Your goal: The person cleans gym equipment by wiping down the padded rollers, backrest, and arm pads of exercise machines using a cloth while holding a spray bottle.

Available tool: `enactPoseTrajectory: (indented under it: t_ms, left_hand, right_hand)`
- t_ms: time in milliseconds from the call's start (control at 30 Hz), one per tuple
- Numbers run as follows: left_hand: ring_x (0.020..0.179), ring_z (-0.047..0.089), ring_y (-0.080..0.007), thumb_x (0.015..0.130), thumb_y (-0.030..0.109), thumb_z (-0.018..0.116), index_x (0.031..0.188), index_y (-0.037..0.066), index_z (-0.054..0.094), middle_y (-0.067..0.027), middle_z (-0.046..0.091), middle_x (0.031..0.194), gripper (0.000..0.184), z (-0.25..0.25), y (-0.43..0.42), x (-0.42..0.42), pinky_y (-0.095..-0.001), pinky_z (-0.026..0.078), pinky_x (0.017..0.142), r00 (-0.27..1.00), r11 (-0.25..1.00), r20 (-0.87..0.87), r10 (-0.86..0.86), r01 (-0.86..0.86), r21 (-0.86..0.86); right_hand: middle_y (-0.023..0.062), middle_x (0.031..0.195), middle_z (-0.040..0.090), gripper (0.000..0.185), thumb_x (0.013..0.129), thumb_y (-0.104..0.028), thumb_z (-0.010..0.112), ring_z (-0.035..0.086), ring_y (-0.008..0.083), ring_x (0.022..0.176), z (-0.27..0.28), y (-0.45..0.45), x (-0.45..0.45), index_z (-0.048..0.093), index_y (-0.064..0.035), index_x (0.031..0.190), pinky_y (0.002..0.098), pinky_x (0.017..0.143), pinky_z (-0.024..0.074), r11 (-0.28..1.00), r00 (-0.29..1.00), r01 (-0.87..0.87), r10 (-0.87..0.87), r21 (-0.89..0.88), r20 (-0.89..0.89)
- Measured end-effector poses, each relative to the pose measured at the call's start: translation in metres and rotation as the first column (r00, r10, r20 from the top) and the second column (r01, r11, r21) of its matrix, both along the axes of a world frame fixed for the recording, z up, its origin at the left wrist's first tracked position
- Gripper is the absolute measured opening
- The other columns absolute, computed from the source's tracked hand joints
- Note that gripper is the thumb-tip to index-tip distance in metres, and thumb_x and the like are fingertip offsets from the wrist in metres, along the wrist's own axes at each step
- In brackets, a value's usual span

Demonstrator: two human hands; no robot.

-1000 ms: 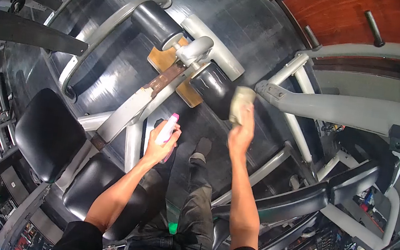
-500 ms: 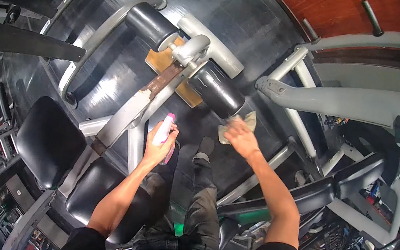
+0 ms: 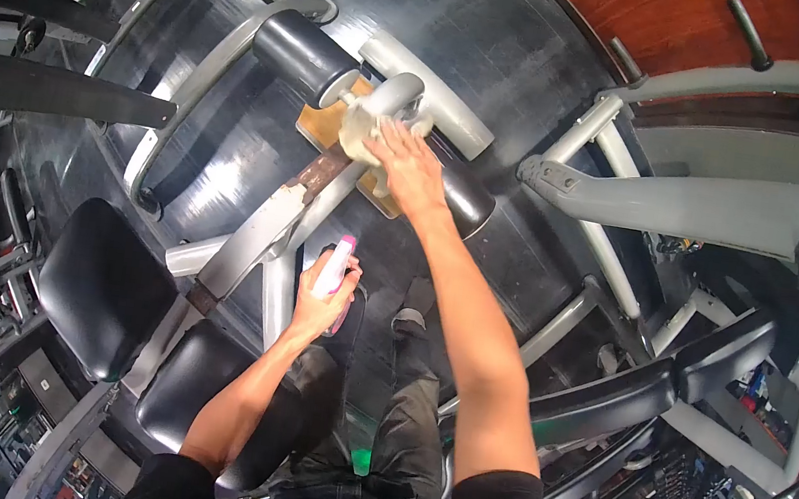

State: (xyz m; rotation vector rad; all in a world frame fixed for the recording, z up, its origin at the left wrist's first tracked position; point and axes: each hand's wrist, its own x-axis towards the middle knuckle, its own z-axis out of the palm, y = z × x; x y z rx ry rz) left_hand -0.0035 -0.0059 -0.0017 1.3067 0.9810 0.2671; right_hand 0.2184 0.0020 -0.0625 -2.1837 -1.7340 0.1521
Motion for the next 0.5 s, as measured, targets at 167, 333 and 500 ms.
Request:
enactPoseTrajectory:
  t_ms: [167, 333, 500]
  left_hand:
    - [0.053, 0.056, -0.0062, 0.087, 0.006, 0.064, 0.097, 0.003, 0.061, -0.0005, 0.060, 0.068, 0.011, 0.001, 0.002, -0.001, -0.0226, 0.044, 0.048, 1.000, 1.000, 0.017, -0.009, 0.009, 0.011]
    - [0.054, 0.056, -0.0060, 0.086, 0.006, 0.064, 0.097, 0.004, 0.061, -0.0001, 0.060, 0.068, 0.012, 0.000, 0.001, 0.002, -0.0225, 0.044, 0.048, 0.999, 1.000, 0.032, 0.027, -0.028, 0.012]
    - [0.055, 0.056, -0.0055, 0.086, 0.005, 0.064, 0.098, 0.004, 0.061, -0.0001, 0.061, 0.070, 0.012, 0.002, 0.001, 0.002, -0.0220, 0.044, 0.049, 0.999, 0.998, 0.001, 0.035, -0.035, -0.045]
  right_hand:
    - [0.0053, 0.141, 0.047, 0.040, 0.079, -0.005, 0.054, 0.041, 0.0235, 0.133, -0.005, -0.044, -0.006, 0.063, -0.0181, 0.115, 0.0399, 0.110, 0.0348, 0.996, 0.985, 0.083, -0.086, -0.023, -0.147]
    - [0.0076, 0.136, 0.051, 0.051, 0.073, 0.006, 0.053, 0.045, 0.0259, 0.129, 0.022, -0.142, 0.001, 0.063, -0.0178, 0.116, 0.0404, 0.108, 0.0379, 0.961, 0.961, 0.232, -0.250, -0.150, -0.116]
    - [0.0182, 0.122, 0.059, 0.040, 0.086, 0.000, 0.045, 0.055, 0.0336, 0.117, 0.018, -0.216, 0.015, 0.056, -0.0093, 0.124, 0.0401, 0.100, 0.0415, 0.487, 0.425, 0.711, -0.872, -0.507, -0.242]
